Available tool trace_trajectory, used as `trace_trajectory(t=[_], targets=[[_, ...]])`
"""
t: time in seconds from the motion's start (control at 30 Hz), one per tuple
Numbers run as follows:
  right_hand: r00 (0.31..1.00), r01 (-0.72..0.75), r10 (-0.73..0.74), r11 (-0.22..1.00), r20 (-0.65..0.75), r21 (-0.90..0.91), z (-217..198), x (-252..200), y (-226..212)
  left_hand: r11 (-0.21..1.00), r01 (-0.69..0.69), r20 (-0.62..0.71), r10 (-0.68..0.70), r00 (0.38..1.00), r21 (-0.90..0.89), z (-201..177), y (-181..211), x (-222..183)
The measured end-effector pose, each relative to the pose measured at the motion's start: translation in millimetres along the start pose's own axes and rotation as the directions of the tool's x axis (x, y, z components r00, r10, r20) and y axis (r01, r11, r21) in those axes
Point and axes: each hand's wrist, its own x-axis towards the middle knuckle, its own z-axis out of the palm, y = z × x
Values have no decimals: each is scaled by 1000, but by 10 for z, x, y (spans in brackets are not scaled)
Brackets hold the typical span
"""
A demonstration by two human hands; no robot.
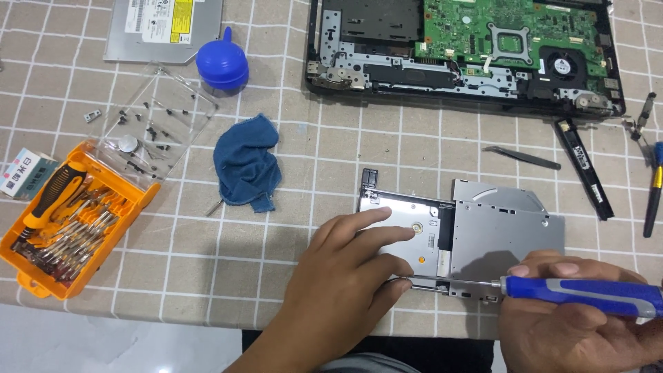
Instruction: Tightening small screws and adjusting components on a laptop hardware part using a screwdriver and tweezers.
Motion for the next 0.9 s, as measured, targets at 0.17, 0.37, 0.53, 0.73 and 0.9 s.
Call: trace_trajectory(t=[0.17, 0.37, 0.53, 0.73, 0.9], targets=[[945, -328, 149, 421, 292, 846, -414, 163, 527, 1000, 15, 16, -15, 1000, -12, -10, 3, 6], [998, -65, 55, 942, 39, 331, -98, 18, 86, 999, 16, -14, -17, 1000, -34, -10, -2, -4], [969, -218, 168, 925, 180, 310, -252, 113, 73, 999, 17, -5, -17, 1000, -35, -22, -1, 1], [885, 268, -170, 947, 433, -177, -536, 323, 284, 1000, 8, -16, -8, 1000, -20, -13, -1, -11], [654, 156, -241, 970, 717, 184, -882, 676, 354, 999, 3, -18, -4, 1000, -34, -32, 18, -4]])
